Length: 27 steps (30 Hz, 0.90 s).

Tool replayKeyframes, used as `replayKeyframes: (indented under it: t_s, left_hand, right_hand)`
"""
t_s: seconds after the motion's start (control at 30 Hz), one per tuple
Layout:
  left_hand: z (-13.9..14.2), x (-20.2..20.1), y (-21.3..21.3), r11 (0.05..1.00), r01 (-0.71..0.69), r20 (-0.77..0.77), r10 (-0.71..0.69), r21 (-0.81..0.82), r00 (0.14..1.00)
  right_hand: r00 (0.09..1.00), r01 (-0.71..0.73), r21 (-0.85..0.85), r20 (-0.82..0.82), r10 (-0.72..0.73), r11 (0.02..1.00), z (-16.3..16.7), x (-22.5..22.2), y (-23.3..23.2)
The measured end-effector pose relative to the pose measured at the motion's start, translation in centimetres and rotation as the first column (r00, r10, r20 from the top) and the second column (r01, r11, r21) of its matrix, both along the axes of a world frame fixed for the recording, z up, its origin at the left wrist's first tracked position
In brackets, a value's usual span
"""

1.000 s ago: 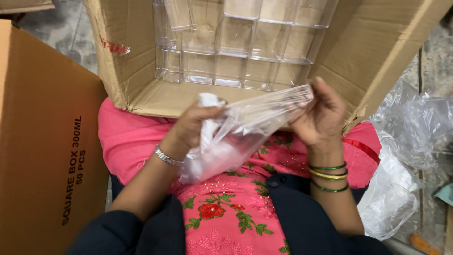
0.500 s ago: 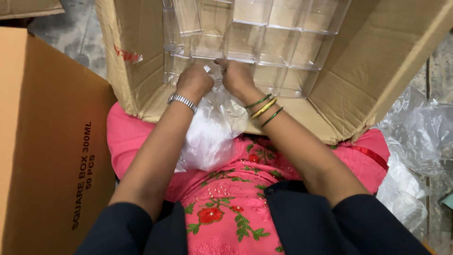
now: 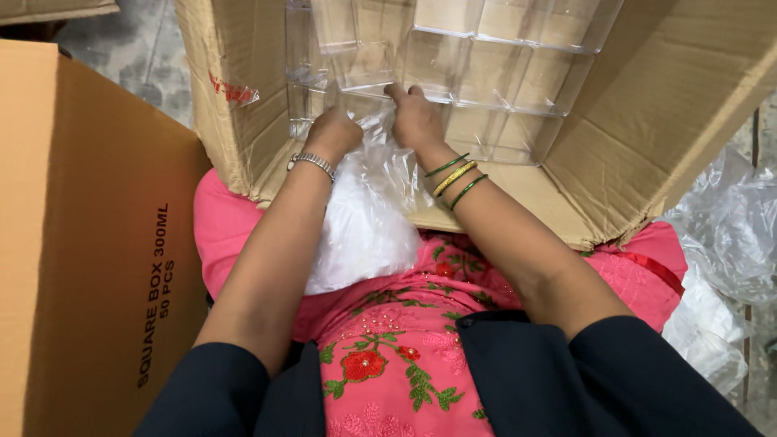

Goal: The person sits on the floor and packs clear plastic square boxes into plastic bags one at a time, then places the bagged boxes into a large cardboard carton in front of them. They repeatedly take a box, insert it into a bag, and set the bagged box into the carton.

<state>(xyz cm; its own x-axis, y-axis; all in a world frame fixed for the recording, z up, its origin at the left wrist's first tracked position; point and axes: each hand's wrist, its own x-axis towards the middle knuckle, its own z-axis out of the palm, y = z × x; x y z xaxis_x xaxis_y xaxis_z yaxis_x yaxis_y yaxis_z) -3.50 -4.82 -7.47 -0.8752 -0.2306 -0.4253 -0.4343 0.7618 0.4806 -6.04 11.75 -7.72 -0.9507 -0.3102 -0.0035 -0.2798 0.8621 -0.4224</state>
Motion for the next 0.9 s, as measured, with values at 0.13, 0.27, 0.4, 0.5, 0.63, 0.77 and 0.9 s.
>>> replayKeyframes:
  t_s: [0.13,0.27,0.4,0.5,0.63,0.77,0.9]
  left_hand:
    - [0.3,-0.1,-0.5,0.999,-0.047,-0.063,0.048,0.019,0.997]
    - [2.4,1.0,-0.5,0.98,-0.175,-0.225,0.191,0.09,0.955]
    - [3.8,2.3,0.3,0.975,-0.205,-0.509,0.222,0.09,0.831]
    - [3.3,2.6,0.6,0.908,-0.186,-0.638,0.398,0.375,0.659]
    - [2.1,3.1,0.4,0.691,-0.073,-0.381,0.48,0.719,0.791]
    - [2.4,5.7,1.9,0.513,0.321,-0.482,0.217,0.796,0.849]
    - [7.3,10.2,6.4,0.587,0.343,-0.532,0.181,0.733,0.827]
  right_hand:
    - [0.998,0.066,-0.272,-0.001,-0.069,0.96,-0.8,0.5,0.4]
    - [0.993,0.11,-0.493,0.011,-0.12,0.863,-0.3,0.5,0.4]
    - [0.968,0.174,-0.584,-0.046,-0.247,0.793,1.8,0.6,1.3]
    - [0.958,0.195,-0.706,-0.012,-0.287,0.68,4.6,1.8,2.9]
    - [0.955,0.15,-0.824,-0.023,-0.296,0.546,7.5,5.4,5.5]
    - [0.949,0.204,-0.912,0.095,-0.3,0.355,8.3,8.8,9.1]
    - [0.959,0.22,-0.96,0.18,-0.217,0.172,7.8,11.9,12.6]
